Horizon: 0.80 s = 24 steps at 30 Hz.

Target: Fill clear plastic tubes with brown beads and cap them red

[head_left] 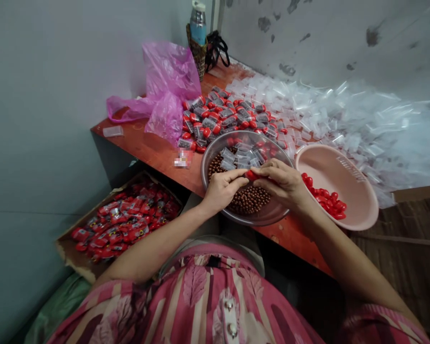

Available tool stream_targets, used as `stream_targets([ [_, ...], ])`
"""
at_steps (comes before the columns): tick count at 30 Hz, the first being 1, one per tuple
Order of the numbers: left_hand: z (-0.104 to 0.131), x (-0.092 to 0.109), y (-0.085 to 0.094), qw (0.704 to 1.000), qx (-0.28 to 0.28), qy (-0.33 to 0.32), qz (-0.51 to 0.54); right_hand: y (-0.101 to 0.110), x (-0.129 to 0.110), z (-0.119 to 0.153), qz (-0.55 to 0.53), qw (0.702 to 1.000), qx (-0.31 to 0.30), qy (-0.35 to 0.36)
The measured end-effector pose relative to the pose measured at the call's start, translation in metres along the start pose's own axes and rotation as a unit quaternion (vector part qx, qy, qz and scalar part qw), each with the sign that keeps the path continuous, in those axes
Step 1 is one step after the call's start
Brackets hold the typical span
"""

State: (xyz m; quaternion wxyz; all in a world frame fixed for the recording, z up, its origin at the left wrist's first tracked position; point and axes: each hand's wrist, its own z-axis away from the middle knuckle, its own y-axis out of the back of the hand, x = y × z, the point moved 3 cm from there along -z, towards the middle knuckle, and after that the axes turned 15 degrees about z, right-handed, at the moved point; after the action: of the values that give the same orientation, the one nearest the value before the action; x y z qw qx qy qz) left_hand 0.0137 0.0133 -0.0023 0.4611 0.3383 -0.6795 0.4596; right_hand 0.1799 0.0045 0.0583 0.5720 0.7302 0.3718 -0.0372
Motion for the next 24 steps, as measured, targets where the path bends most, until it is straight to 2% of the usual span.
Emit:
stream_targets([
  [2,-0.004,-0.004,-0.001,0.995,0.019,0.025,0.097,0.001,0.002,0.004,-0.111,0.991,0.012,-0.08],
  [3,-0.005,-0.006,-0.001,0.988,0.027,0.042,0.144,0.0,0.003,0.007,-0.182,0.976,0.01,-0.119],
  [5,-0.007,-0.01,-0.002,0.974,0.037,0.073,0.211,-0.003,0.007,0.015,-0.315,0.933,0.002,-0.176],
  [7,-0.008,-0.011,-0.002,0.97,0.035,0.081,0.226,-0.006,0.013,0.022,-0.39,0.897,0.011,-0.207],
  [9,-0.008,-0.009,-0.002,0.98,0.028,0.058,0.188,-0.008,0.021,0.027,-0.409,0.884,0.032,-0.225],
  [12,-0.006,-0.006,-0.002,0.996,0.015,0.017,0.088,-0.008,0.029,0.025,-0.379,0.893,0.036,-0.242],
  [14,-0.004,-0.004,-0.002,0.999,0.0,-0.008,0.037,-0.009,0.03,0.02,-0.363,0.898,0.018,-0.247],
  [16,-0.003,-0.002,-0.002,0.999,-0.005,-0.035,0.004,-0.014,0.027,0.015,-0.385,0.885,-0.023,-0.261],
  [18,-0.001,-0.002,-0.001,0.998,0.001,-0.057,-0.021,-0.021,0.024,0.011,-0.436,0.851,-0.08,-0.283],
  [22,0.002,-0.001,0.0,0.996,-0.001,-0.078,-0.05,-0.036,0.017,0.013,-0.546,0.755,-0.196,-0.305],
  [24,0.003,-0.001,0.001,0.995,-0.003,-0.081,-0.062,-0.042,0.014,0.014,-0.583,0.717,-0.213,-0.317],
])
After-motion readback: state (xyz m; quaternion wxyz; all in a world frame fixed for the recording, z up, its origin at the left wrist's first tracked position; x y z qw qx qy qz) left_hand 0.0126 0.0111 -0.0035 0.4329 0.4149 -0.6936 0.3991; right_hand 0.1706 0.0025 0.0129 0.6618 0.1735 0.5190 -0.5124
